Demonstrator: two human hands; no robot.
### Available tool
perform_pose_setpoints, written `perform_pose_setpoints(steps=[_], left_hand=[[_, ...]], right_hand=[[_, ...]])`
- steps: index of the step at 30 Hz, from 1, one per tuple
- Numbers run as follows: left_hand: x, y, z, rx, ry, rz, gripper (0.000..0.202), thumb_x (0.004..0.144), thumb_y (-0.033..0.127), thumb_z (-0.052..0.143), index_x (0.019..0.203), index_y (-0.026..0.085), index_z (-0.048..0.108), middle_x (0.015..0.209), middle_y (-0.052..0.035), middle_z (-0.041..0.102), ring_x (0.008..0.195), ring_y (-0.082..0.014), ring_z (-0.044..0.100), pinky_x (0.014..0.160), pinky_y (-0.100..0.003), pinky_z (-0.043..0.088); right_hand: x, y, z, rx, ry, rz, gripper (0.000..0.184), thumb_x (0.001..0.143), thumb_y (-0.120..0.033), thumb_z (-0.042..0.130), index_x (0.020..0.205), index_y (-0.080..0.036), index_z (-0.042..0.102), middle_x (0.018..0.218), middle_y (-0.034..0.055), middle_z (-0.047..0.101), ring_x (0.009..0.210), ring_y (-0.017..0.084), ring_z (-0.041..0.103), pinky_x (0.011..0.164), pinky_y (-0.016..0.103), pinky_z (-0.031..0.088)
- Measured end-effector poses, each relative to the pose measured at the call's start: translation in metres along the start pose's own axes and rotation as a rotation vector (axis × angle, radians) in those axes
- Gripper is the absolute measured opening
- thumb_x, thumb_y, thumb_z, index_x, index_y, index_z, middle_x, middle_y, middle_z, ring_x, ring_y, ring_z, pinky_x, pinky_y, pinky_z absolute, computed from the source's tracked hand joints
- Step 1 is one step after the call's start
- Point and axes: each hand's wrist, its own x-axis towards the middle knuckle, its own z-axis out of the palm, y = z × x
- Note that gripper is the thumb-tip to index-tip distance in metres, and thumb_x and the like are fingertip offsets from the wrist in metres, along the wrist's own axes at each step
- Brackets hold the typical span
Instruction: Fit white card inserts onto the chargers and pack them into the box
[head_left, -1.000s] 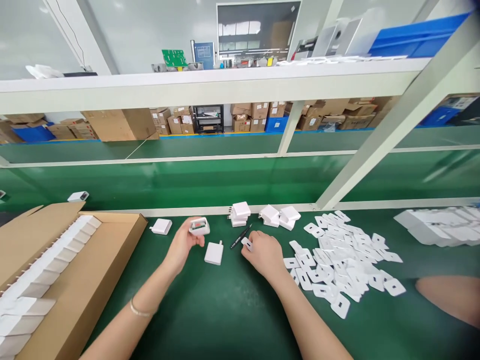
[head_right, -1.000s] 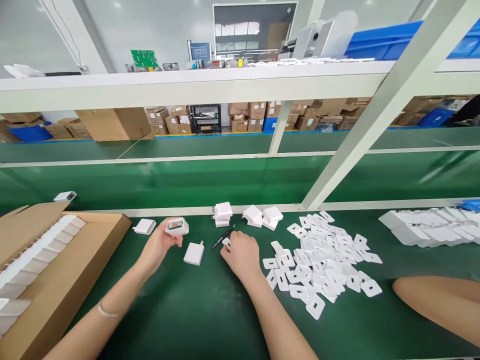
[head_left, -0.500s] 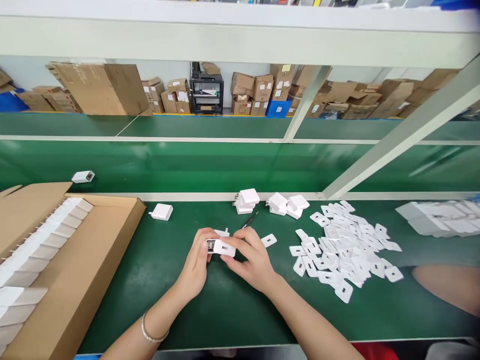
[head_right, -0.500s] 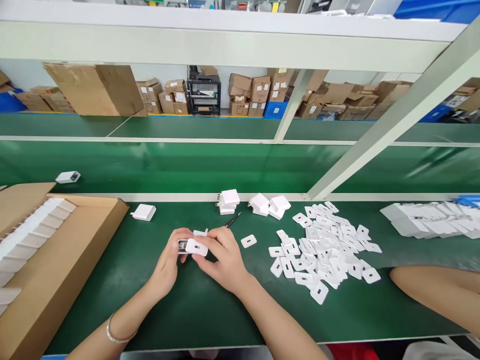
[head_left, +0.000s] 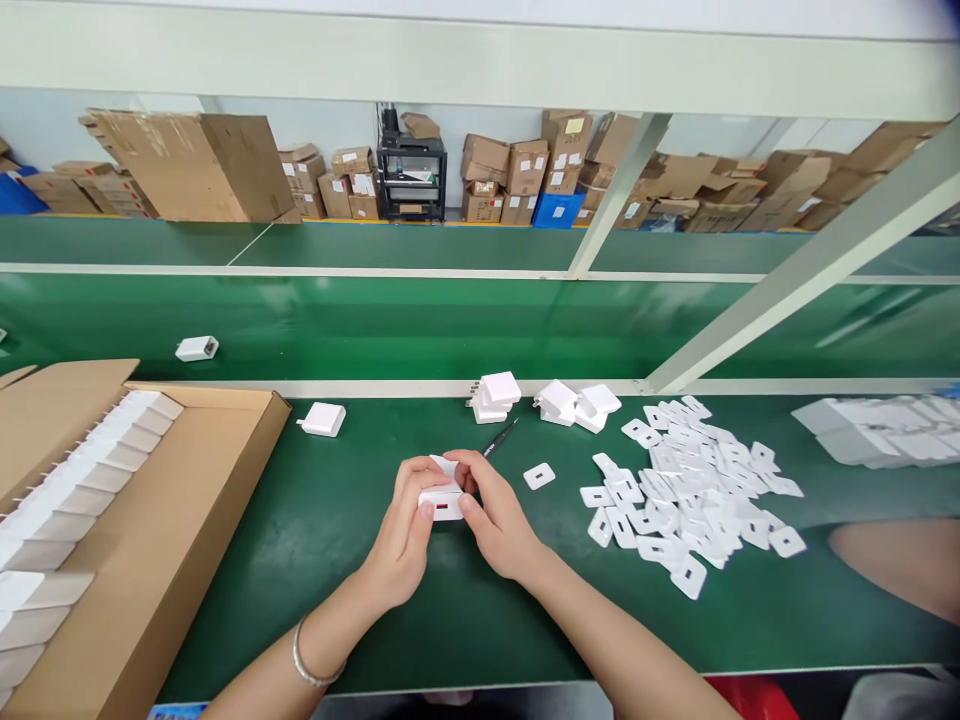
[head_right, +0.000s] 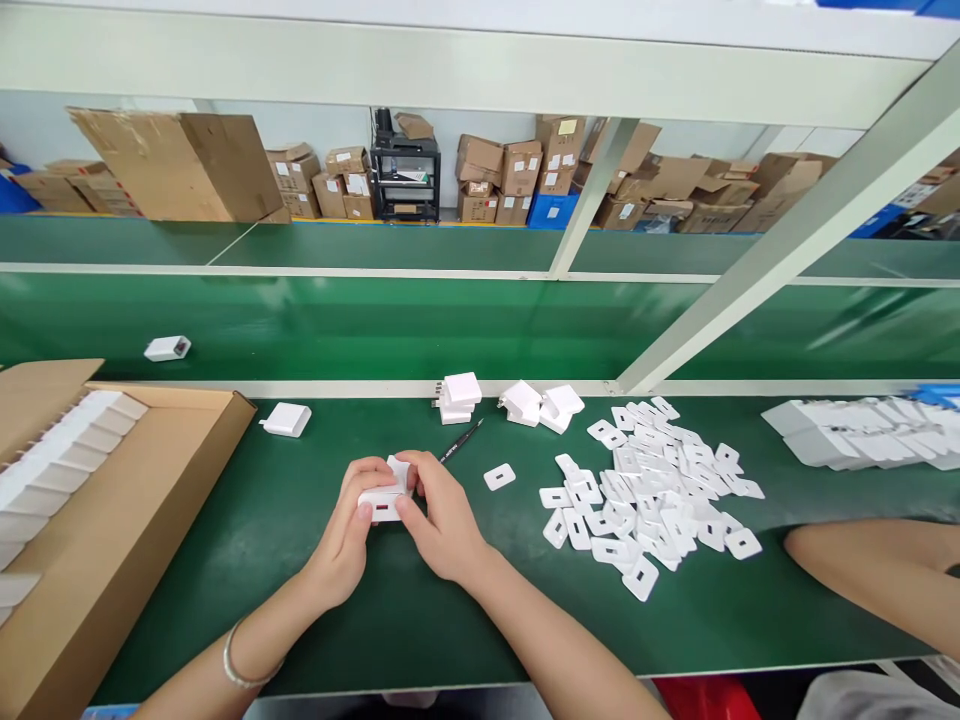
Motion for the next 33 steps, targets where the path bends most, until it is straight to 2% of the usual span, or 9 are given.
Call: perform_pose_setpoints(steps=[4,7,10,13,19,26,33], left_hand=[[-0.001,-0.004,0.0,0.019,-0.022,0.016,0.037,0.108,0.041,0.027,0.136,0.031,0.05,0.135,-0.0118,0.036,0.121,-0.0239,0.048,0.1,-0.042,0.049],[0.002,-0.003,-0.004,0.057,-0.027,0.049,0.041,0.109,0.042,0.026,0.14,0.032,0.051,0.132,-0.0116,0.036,0.121,-0.0241,0.047,0.099,-0.041,0.049],[0.006,-0.002,-0.009,0.114,-0.028,0.082,0.041,0.108,0.041,0.03,0.138,0.031,0.057,0.12,-0.0106,0.043,0.11,-0.0224,0.051,0.094,-0.038,0.05],[0.006,-0.002,-0.011,0.137,-0.007,0.11,0.038,0.108,0.038,0.036,0.132,0.028,0.063,0.114,-0.0099,0.046,0.101,-0.0205,0.053,0.088,-0.035,0.05],[0.01,-0.001,-0.011,0.082,0.039,0.187,0.032,0.106,0.032,0.043,0.125,0.028,0.068,0.11,-0.0084,0.048,0.097,-0.0189,0.055,0.084,-0.033,0.05],[0.01,-0.004,-0.012,0.064,-0.022,0.112,0.035,0.107,0.036,0.04,0.128,0.028,0.067,0.114,-0.0093,0.047,0.101,-0.02,0.056,0.092,-0.036,0.05],[0.009,-0.011,-0.006,0.035,-0.036,0.139,0.039,0.108,0.038,0.034,0.133,0.03,0.064,0.118,-0.0094,0.046,0.105,-0.0206,0.056,0.092,-0.036,0.05]], right_hand=[[0.0,0.002,-0.001,0.096,-0.085,0.072,0.032,0.102,-0.044,0.049,0.122,-0.021,0.057,0.095,0.0034,0.061,0.082,0.016,0.057,0.076,0.03,0.048],[0.002,0.005,-0.001,0.097,-0.02,0.012,0.035,0.097,-0.043,0.058,0.126,-0.022,0.057,0.104,0.0049,0.064,0.086,0.016,0.059,0.078,0.029,0.049],[0.003,0.009,0.0,0.08,0.042,-0.032,0.039,0.094,-0.043,0.064,0.126,-0.021,0.057,0.109,0.006,0.066,0.085,0.016,0.058,0.079,0.03,0.049],[0.003,0.009,0.002,0.119,0.021,-0.043,0.039,0.094,-0.046,0.062,0.123,-0.02,0.057,0.104,0.0061,0.064,0.086,0.017,0.057,0.078,0.03,0.048],[0.002,0.007,0.002,0.096,-0.005,-0.039,0.032,0.097,-0.044,0.057,0.118,-0.02,0.058,0.102,0.0064,0.064,0.083,0.016,0.055,0.077,0.031,0.048],[0.003,0.002,0.002,0.031,0.037,-0.051,0.026,0.095,-0.036,0.056,0.116,-0.02,0.056,0.098,0.0048,0.064,0.079,0.015,0.054,0.073,0.029,0.048],[0.004,-0.003,0.0,-0.045,0.092,-0.04,0.028,0.09,-0.04,0.066,0.108,-0.019,0.06,0.093,0.0039,0.065,0.071,0.013,0.054,0.065,0.026,0.047]])
